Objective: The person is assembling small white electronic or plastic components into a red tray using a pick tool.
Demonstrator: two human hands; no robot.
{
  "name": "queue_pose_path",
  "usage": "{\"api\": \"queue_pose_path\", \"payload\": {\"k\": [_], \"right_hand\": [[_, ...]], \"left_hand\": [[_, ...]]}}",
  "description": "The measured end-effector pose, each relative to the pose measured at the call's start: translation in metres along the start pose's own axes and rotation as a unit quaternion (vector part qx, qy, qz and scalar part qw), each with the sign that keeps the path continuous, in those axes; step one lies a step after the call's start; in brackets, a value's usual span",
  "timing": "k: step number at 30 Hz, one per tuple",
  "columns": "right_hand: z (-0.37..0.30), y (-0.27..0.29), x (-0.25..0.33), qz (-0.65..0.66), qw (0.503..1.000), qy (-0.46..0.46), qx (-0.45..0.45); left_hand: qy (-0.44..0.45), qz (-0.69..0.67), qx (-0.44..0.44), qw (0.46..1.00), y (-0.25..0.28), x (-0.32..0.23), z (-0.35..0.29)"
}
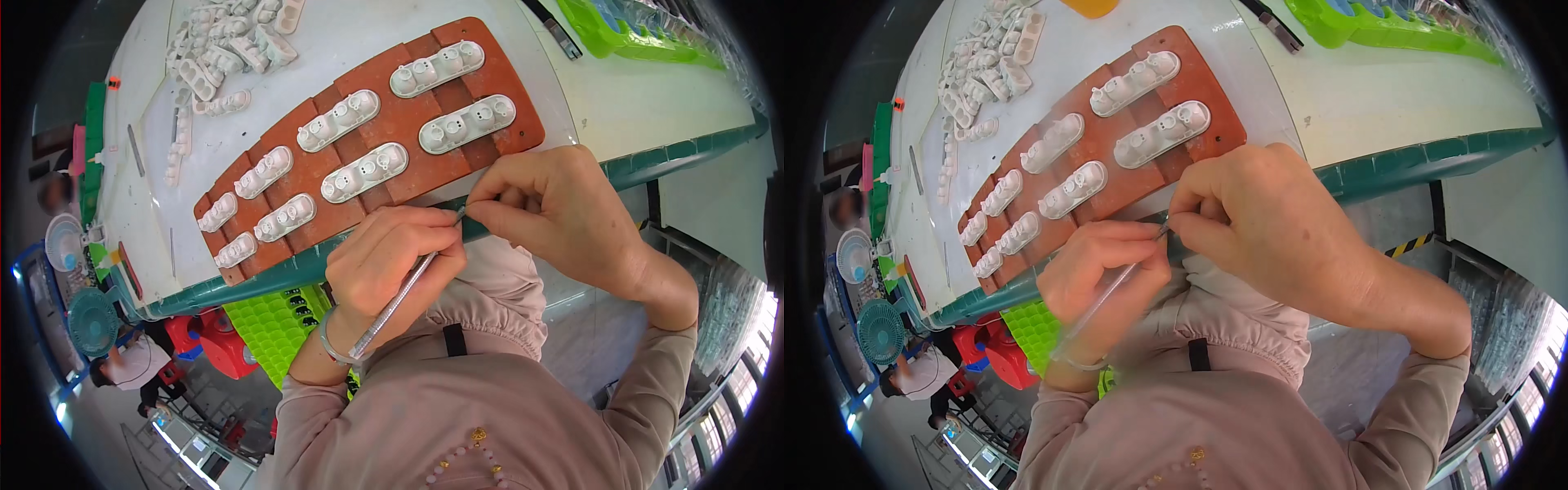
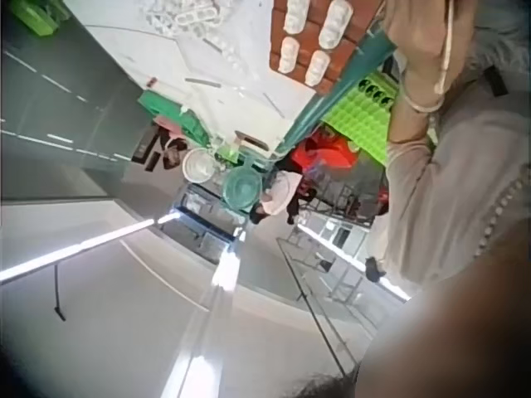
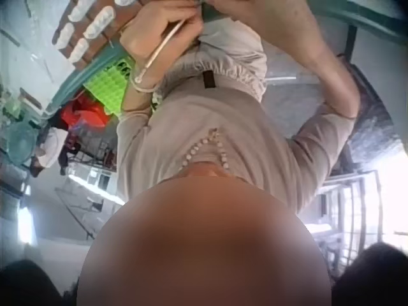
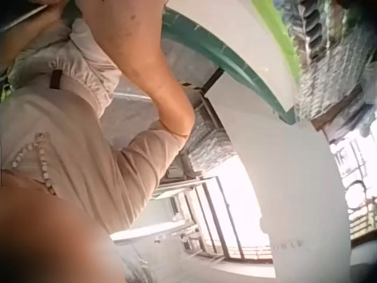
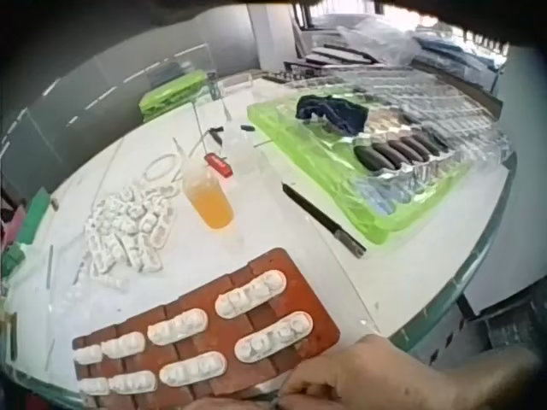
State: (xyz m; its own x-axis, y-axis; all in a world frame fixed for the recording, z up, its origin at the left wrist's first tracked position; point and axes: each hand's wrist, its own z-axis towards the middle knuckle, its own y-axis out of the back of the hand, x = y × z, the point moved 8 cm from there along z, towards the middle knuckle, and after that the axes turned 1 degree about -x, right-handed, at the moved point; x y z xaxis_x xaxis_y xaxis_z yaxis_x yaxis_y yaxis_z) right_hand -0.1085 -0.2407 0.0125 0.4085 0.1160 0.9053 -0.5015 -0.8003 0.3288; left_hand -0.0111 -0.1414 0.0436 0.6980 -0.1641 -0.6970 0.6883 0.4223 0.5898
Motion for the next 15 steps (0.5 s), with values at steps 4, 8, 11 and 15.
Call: {"api": "queue_pose_path", "payload": {"k": [4,8,11,15], "right_hand": [[0.0003,-0.0006,-0.0002,0.003,1.000,-0.025,-0.006],[0.0011,-0.0017,-0.0029,0.002,0.999,-0.044,0.000],[0.0022,-0.0021,-0.0045,0.014,0.998,-0.056,0.003],[0.0019,-0.0022,-0.0018,0.004,0.999,-0.031,-0.010]], "left_hand": [[0.004,-0.004,0.006,1.000,-0.0001,-0.0007,0.0007],[0.000,-0.013,0.000,1.000,-0.0001,0.0010,-0.0005],[0.012,-0.008,-0.012,1.000,-0.0001,0.0022,-0.0019],[0.053,-0.007,-0.024,0.998,-0.0033,0.0033,-0.0046]]}}
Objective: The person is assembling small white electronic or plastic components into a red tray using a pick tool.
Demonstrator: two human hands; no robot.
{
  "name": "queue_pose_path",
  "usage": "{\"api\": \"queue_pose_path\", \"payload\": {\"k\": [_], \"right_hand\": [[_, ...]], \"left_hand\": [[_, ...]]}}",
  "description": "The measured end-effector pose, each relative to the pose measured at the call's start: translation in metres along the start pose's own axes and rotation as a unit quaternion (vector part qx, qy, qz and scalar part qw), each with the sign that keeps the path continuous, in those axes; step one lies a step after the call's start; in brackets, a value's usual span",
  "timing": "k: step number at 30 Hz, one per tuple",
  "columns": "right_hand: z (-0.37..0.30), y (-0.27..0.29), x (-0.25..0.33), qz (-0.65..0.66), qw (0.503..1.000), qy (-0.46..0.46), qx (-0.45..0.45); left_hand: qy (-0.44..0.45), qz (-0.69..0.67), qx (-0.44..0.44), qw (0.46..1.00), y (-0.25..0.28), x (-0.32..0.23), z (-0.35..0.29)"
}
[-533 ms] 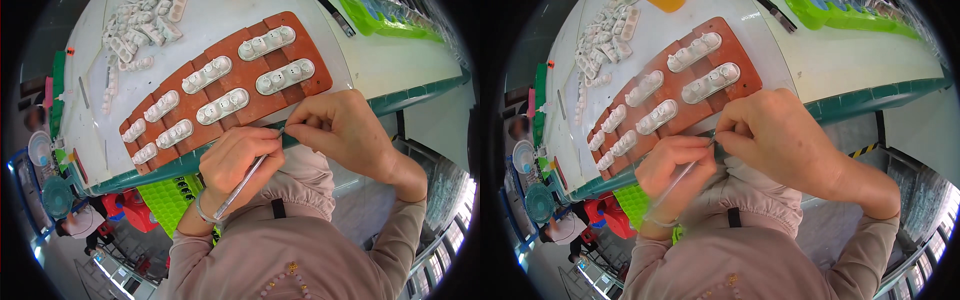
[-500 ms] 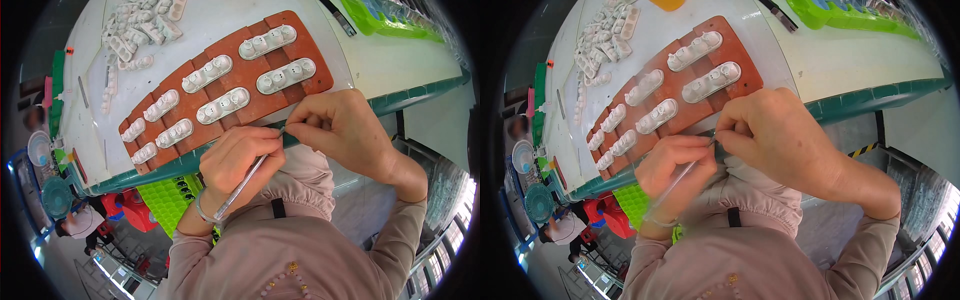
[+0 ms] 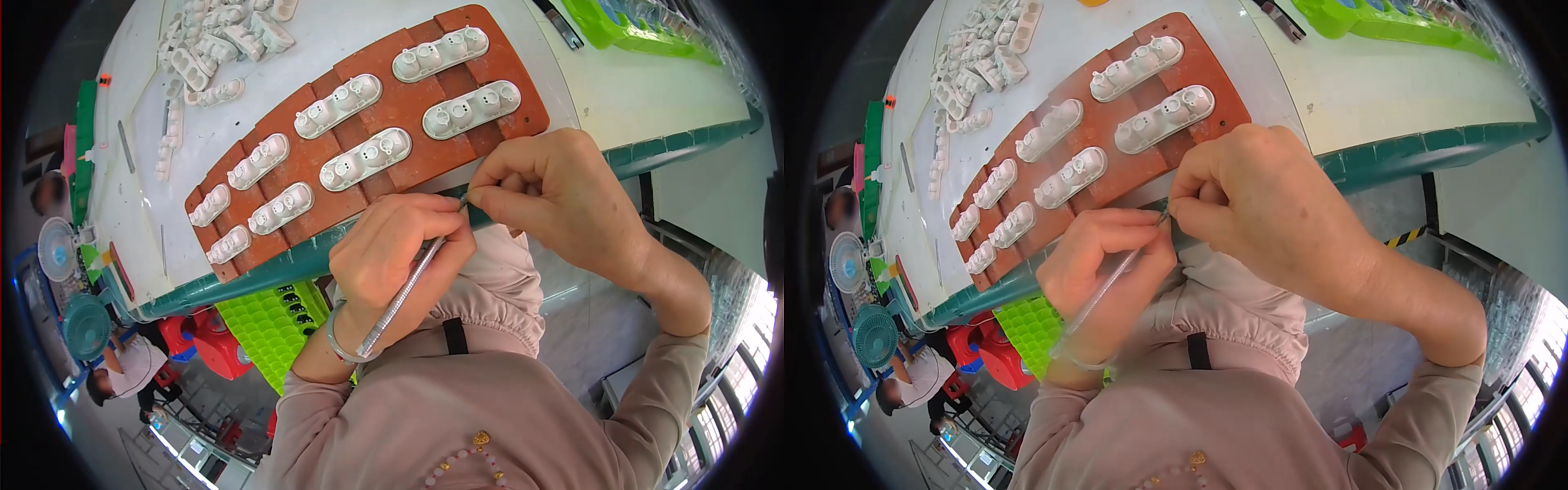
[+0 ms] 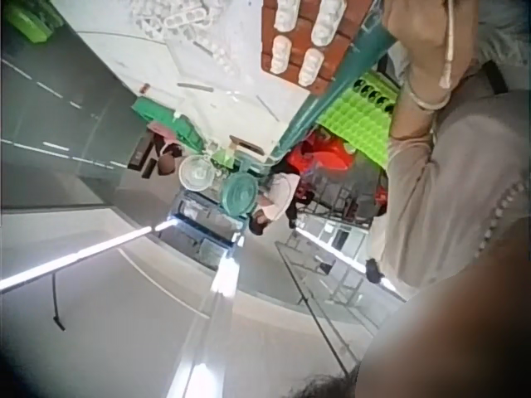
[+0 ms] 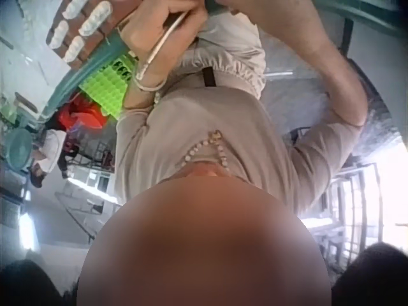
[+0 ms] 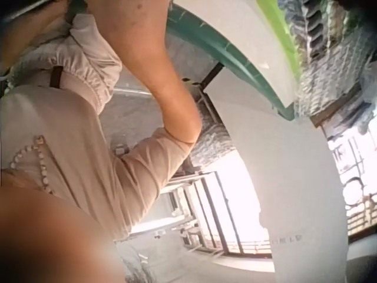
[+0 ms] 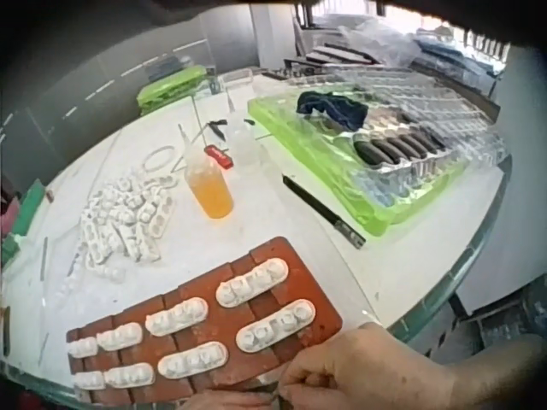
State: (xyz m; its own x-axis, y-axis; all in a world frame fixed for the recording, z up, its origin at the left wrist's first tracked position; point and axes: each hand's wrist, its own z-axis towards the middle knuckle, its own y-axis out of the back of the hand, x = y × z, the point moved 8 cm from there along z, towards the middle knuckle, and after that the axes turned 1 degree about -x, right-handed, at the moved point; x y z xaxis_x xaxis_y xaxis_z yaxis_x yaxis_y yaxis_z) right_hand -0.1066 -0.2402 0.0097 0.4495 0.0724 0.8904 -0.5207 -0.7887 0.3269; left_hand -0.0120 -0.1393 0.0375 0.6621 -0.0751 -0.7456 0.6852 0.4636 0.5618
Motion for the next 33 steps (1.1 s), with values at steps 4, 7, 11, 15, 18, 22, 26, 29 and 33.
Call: {"api": "queue_pose_path", "payload": {"k": [4,7,11,15,18,22,26,29,33], "right_hand": [[0.000,-0.004,0.000,0.004,1.000,-0.009,0.018],[-0.002,-0.006,0.000,-0.008,1.000,0.022,0.006],[-0.003,-0.005,0.000,0.010,1.000,-0.008,0.021],[-0.008,0.003,-0.008,0.073,0.996,-0.039,0.016],[-0.017,0.017,-0.013,0.084,0.996,-0.035,-0.019],[-0.027,0.045,0.002,0.069,0.991,0.039,-0.110],[-0.018,0.062,0.009,0.043,0.978,0.123,-0.163],[-0.002,0.065,0.017,0.002,0.969,0.195,-0.152],[0.026,0.073,0.027,0.000,0.974,0.202,-0.107]], "left_hand": [[0.006,-0.006,-0.031,0.999,0.001,0.002,-0.001],[-0.004,-0.004,-0.039,0.999,0.001,0.000,-0.001],[0.007,-0.023,-0.040,0.999,0.002,0.004,0.000],[0.001,-0.024,-0.056,0.998,0.004,0.005,0.001],[-0.008,-0.017,-0.042,0.999,0.005,0.004,0.002],[0.004,-0.093,0.000,0.996,0.012,0.004,0.000],[0.069,-0.168,0.049,0.982,0.025,0.000,0.014],[0.136,-0.204,0.099,0.964,0.038,0.004,0.044],[0.206,-0.116,0.165,0.958,0.045,0.007,0.111]]}}
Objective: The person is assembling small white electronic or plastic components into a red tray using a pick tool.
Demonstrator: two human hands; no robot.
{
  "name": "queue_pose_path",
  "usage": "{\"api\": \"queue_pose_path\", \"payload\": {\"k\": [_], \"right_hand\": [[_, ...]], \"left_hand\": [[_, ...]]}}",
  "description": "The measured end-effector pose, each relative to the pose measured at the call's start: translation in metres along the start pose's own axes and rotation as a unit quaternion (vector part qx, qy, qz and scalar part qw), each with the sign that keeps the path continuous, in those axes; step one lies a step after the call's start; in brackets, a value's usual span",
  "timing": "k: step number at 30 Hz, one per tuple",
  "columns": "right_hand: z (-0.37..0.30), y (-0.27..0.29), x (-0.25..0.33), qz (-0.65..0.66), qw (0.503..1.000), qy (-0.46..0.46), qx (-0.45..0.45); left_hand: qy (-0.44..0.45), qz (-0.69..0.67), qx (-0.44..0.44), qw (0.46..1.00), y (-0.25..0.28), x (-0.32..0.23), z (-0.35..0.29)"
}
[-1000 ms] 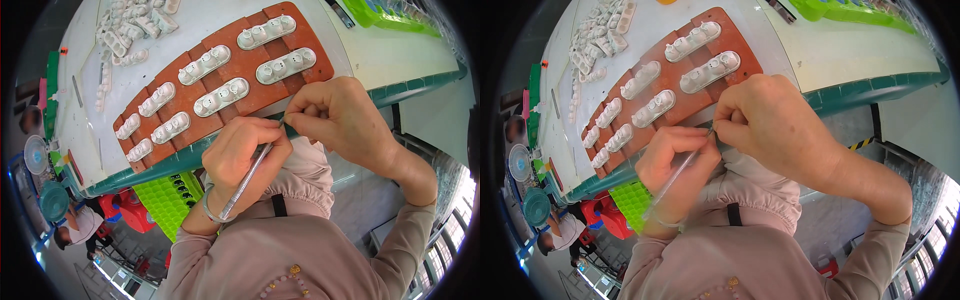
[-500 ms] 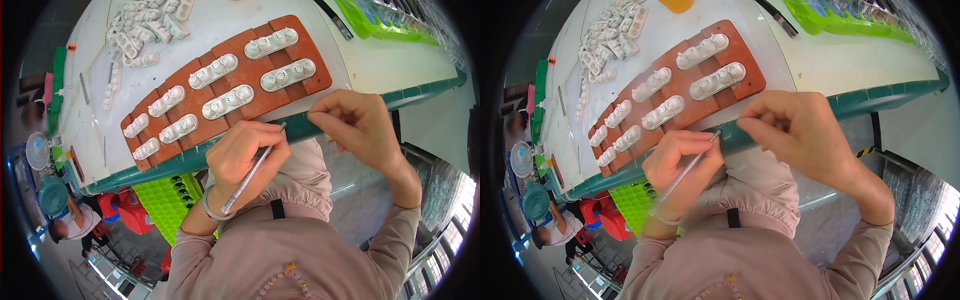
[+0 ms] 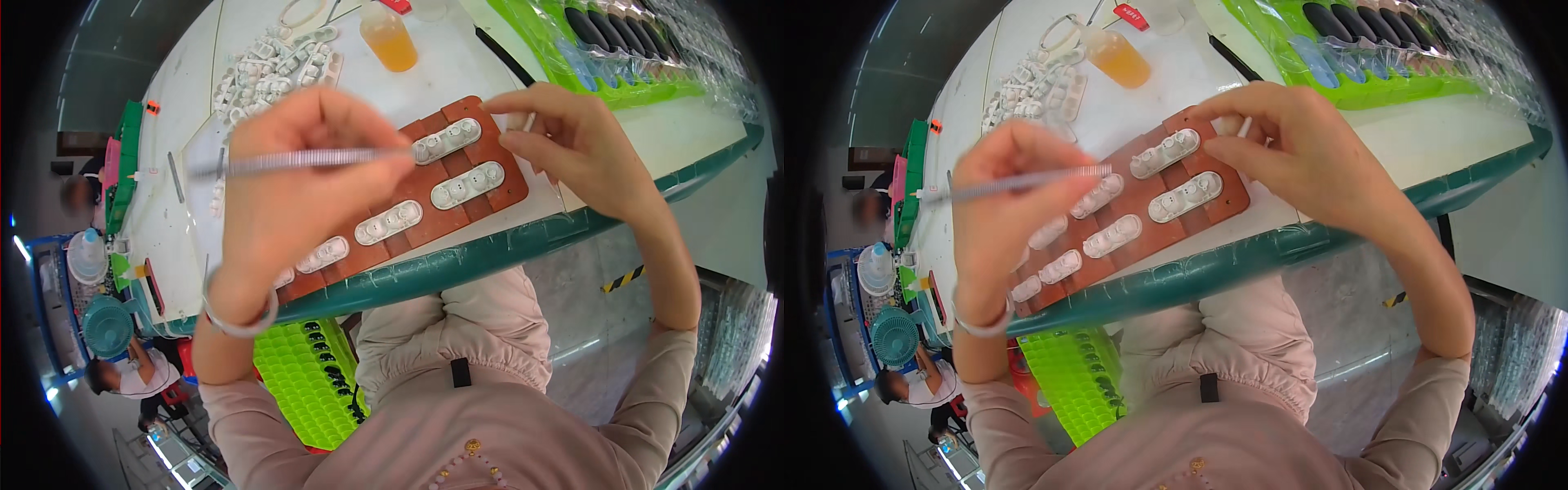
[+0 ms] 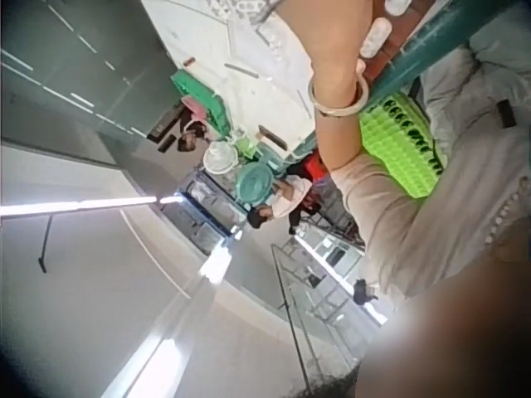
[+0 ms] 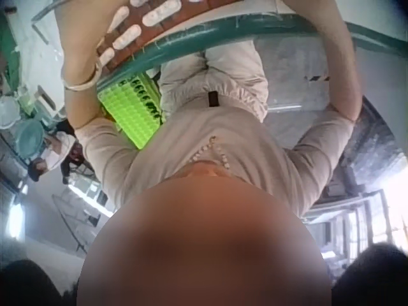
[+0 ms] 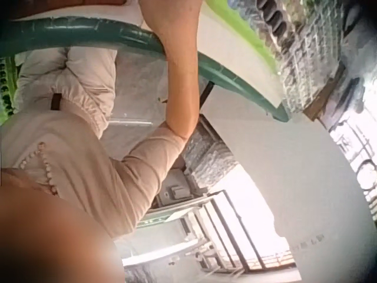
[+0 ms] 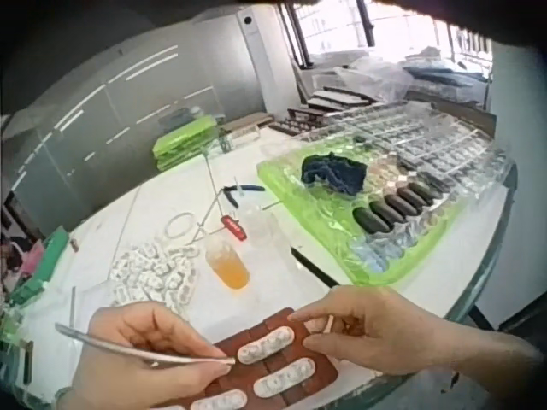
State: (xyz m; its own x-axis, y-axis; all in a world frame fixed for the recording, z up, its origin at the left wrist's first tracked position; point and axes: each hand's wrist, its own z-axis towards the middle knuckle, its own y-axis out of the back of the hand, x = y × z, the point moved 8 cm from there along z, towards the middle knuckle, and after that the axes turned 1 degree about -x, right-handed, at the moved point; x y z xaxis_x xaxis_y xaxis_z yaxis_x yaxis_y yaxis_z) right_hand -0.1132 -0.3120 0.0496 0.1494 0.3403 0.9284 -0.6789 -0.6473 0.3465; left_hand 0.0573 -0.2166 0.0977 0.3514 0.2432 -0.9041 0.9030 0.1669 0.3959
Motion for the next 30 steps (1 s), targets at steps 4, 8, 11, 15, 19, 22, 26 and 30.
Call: {"api": "queue_pose_path", "payload": {"k": [4,8,11,15,19,22,26,30], "right_hand": [[0.022,-0.018,-0.015,0.047,0.995,-0.047,0.080],[0.026,-0.022,-0.021,0.058,0.996,-0.014,0.070],[0.024,-0.021,-0.019,0.015,0.996,-0.035,0.076],[0.021,-0.025,-0.024,0.065,0.992,-0.081,0.070],[0.022,-0.023,-0.023,0.089,0.993,-0.056,0.057],[0.022,-0.024,-0.024,0.081,0.993,-0.056,0.069],[0.022,-0.027,-0.019,0.099,0.989,-0.077,0.073],[0.023,-0.020,-0.018,0.110,0.990,-0.067,0.052]], "left_hand": [[-0.091,0.030,0.001,0.995,-0.006,-0.013,0.033],[-0.050,0.017,0.035,0.998,-0.026,-0.003,0.046],[-0.026,0.029,0.050,0.998,-0.035,0.005,0.050],[-0.025,0.033,0.054,0.998,-0.037,0.015,0.054],[-0.042,0.020,0.060,0.997,-0.036,0.016,0.057],[-0.054,0.012,0.059,0.997,-0.037,0.016,0.057],[-0.025,0.026,0.042,0.998,-0.034,0.023,0.057],[-0.038,0.041,0.064,0.996,-0.035,0.022,0.060]]}}
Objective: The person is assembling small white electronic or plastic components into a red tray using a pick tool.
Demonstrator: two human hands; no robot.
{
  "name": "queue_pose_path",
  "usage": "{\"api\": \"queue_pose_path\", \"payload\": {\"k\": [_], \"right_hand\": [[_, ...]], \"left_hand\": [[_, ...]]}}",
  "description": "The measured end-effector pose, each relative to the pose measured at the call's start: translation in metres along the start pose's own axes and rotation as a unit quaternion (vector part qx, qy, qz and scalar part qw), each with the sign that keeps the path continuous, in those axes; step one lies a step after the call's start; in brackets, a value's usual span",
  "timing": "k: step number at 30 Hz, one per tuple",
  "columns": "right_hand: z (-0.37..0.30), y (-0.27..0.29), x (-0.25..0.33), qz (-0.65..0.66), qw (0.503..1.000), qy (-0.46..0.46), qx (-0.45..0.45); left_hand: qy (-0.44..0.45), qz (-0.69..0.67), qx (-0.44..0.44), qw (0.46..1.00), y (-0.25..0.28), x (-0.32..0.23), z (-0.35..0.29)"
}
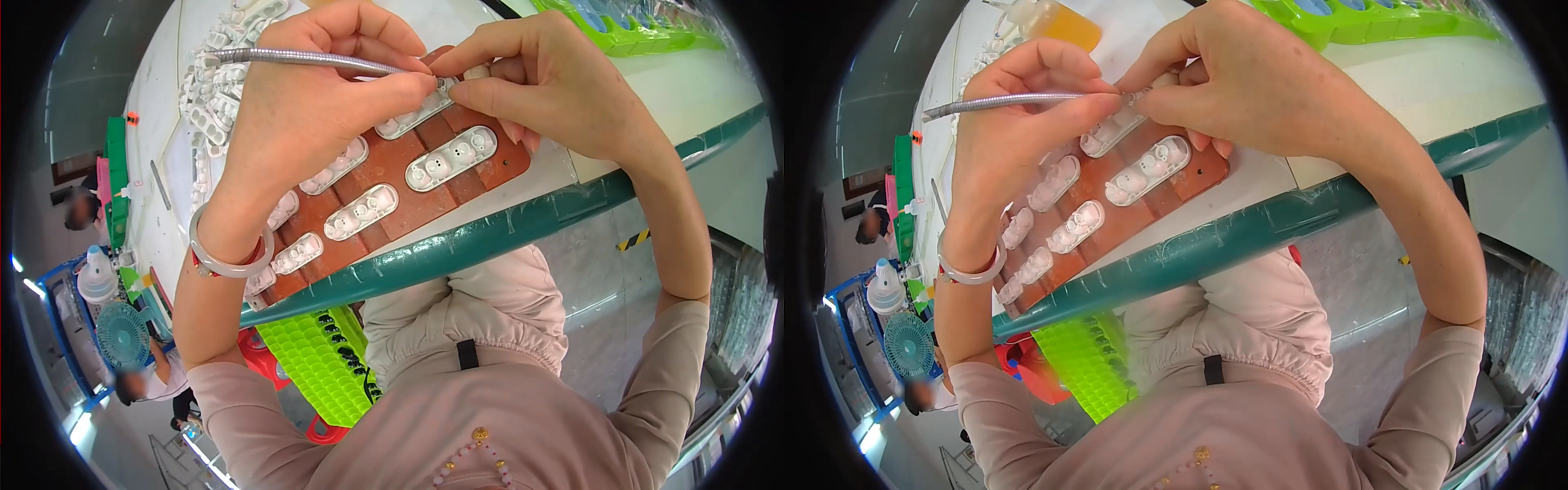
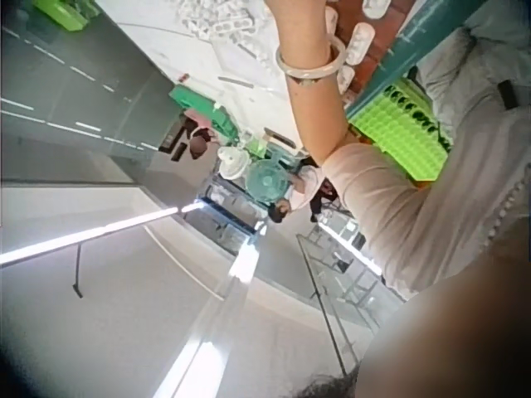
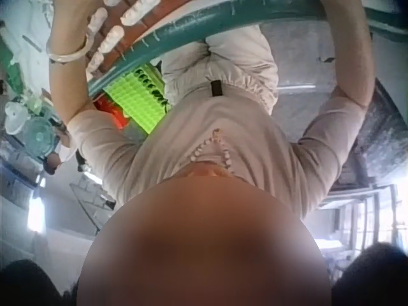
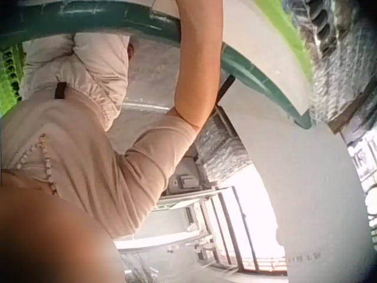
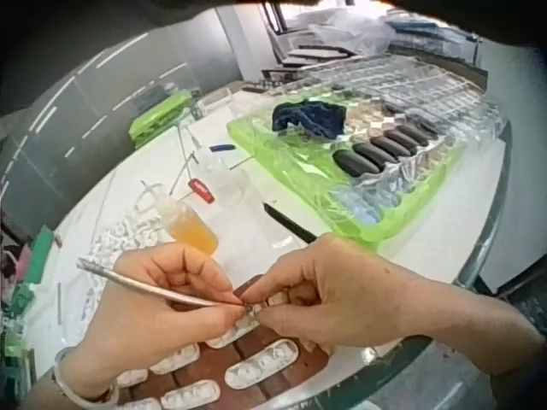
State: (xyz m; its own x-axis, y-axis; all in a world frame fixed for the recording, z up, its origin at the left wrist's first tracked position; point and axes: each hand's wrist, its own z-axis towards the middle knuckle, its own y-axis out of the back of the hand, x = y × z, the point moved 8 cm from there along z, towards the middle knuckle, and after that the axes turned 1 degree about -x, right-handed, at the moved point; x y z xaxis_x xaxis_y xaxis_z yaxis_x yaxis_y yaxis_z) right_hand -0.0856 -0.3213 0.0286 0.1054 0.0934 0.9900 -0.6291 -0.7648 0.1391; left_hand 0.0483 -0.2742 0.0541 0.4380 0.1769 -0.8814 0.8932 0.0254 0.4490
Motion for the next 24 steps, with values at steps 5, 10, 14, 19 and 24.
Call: {"api": "queue_pose_path", "payload": {"k": [5,10,14,19,24], "right_hand": [[0.004,-0.006,0.004,-0.030,0.990,-0.109,0.086],[0.009,-0.008,-0.002,-0.013,0.980,-0.181,0.086],[0.011,-0.005,-0.006,-0.003,0.969,-0.231,0.092],[0.017,-0.003,-0.009,0.015,0.961,-0.263,0.090],[0.022,-0.002,-0.009,0.007,0.949,-0.299,0.098]], "left_hand": [[-0.014,0.005,0.008,1.000,0.000,-0.003,0.001],[-0.044,0.062,0.041,0.996,-0.003,-0.011,0.004],[-0.047,0.078,0.054,0.994,-0.004,-0.013,0.005],[-0.059,0.101,0.048,0.992,-0.004,-0.015,0.006],[-0.062,0.075,0.059,0.994,-0.003,-0.010,0.011]]}}
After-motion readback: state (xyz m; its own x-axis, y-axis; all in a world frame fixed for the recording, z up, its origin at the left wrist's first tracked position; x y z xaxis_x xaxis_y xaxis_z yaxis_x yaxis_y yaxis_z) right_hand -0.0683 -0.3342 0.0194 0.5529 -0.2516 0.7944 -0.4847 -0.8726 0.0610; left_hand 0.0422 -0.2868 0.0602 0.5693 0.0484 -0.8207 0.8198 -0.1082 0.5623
